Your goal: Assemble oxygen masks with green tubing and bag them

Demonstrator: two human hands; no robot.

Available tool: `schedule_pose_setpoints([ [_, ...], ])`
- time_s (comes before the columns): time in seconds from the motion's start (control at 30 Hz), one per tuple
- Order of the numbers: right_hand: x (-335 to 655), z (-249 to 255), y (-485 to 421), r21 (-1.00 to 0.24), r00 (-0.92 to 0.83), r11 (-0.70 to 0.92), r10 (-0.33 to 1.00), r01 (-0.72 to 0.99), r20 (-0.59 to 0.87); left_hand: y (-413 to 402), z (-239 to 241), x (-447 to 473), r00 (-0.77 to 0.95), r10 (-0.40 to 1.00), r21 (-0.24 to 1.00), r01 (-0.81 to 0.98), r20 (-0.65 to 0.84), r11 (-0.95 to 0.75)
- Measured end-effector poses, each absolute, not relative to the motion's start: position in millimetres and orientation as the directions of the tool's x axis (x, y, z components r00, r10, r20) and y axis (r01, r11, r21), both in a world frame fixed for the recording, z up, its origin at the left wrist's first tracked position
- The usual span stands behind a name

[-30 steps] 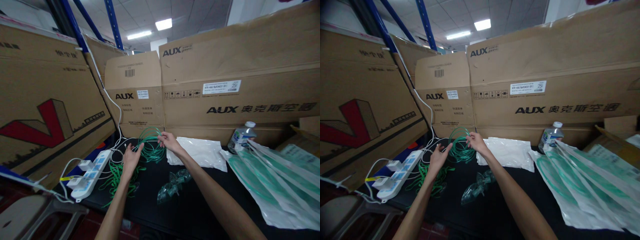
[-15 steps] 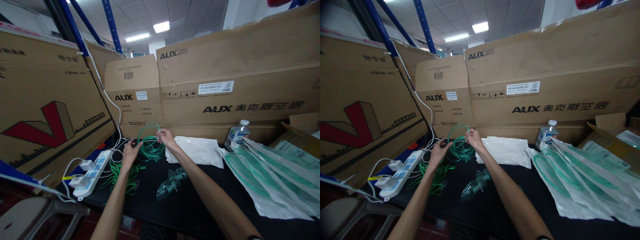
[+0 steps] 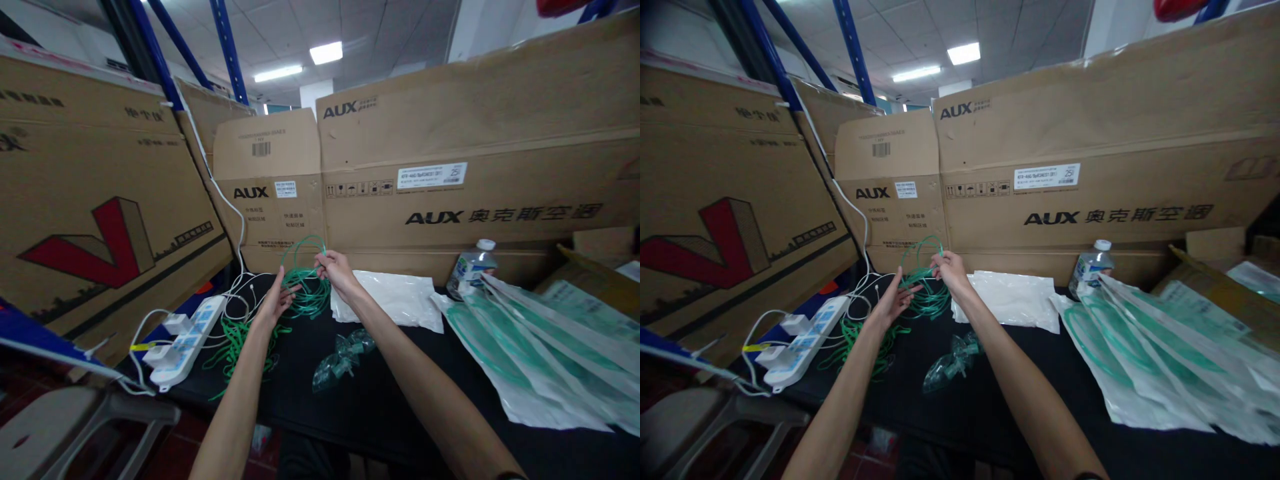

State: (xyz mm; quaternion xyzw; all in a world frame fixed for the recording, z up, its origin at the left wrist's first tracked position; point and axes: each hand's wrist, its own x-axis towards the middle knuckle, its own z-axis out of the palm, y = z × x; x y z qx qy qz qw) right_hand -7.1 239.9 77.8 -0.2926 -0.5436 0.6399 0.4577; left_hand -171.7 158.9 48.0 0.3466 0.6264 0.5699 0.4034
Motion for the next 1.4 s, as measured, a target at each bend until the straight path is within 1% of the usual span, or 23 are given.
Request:
schedule_pose_setpoints([
  [0.1, 10.7, 82.0, 223.0, -0.945, -0.419, 0.044, 0.888, -0.325, 0.186, 160.0, 55.0, -162.1, -0.459, 0.889, 0.999, -0.046, -0.017, -0.004],
  [0.23, 44.0, 84.3, 190.4, -0.902, -0.411, 0.093, 0.867, -0.422, 0.282, 145.8, 62.6, -144.5, -0.516, 0.849, 0.992, 0.01, 0.112, -0.125],
  [0.37, 71.6, 79.7, 157.9, -0.879, -0.393, 0.106, 0.865, -0.465, 0.312, 138.8, 64.2, -120.8, -0.567, 0.802, 0.977, 0.031, 0.19, -0.209],
  [0.43, 79.7, 78.9, 147.1, -0.878, -0.382, 0.11, 0.87, -0.465, 0.312, 141.6, 64.9, -108.4, -0.565, 0.804, 0.973, -0.008, 0.185, -0.229],
  [0.57, 93.1, 87.7, 137.8, -0.875, -0.327, 0.139, 0.891, -0.464, 0.316, 148.0, 77.3, -81.7, -0.493, 0.855, 0.951, -0.155, 0.162, -0.269],
  [0.67, 107.0, 94.9, 133.4, -0.864, -0.222, 0.162, 0.929, -0.476, 0.296, 143.8, 95.7, -58.2, -0.507, 0.84, 0.888, -0.272, 0.194, -0.37],
  [0.77, 119.6, 87.7, 123.7, -0.859, -0.094, 0.148, 0.971, -0.491, 0.222, 129.9, 110.6, -32.0, -0.539, 0.814, 0.81, -0.366, 0.216, -0.457],
  [0.9, 125.4, 59.7, 102.0, -0.858, -0.017, 0.059, 0.997, -0.509, 0.078, 104.4, 111.8, 1.0, -0.471, 0.863, 0.74, -0.511, 0.184, -0.438],
  [1.0, 124.8, 45.7, 82.6, -0.834, -0.023, -0.011, 1.0, -0.552, 0.002, 86.9, 99.7, 22.0, -0.415, 0.897, 0.639, -0.65, 0.154, -0.411],
  [1.07, 123.8, 44.5, 69.7, -0.803, -0.034, -0.037, 0.999, -0.594, -0.021, 77.2, 87.4, 34.8, -0.425, 0.897, 0.611, -0.68, 0.121, -0.405],
  [1.23, 123.3, 48.5, 44.1, -0.703, 0.008, -0.005, 1.0, -0.711, -0.015, 55.0, 53.0, 56.3, -0.511, 0.859, 0.691, -0.622, -0.003, -0.368],
  [1.3, 127.0, 44.2, 37.7, -0.692, 0.027, -0.002, 0.999, -0.722, -0.03, 45.0, 42.0, 54.5, -0.471, 0.881, 0.724, -0.619, -0.034, -0.303],
  [1.4, 138.9, 31.2, 31.3, -0.698, 0.034, -0.03, 0.996, -0.715, -0.078, 30.6, 29.2, 39.7, -0.377, 0.918, 0.8, -0.586, -0.124, -0.132],
])
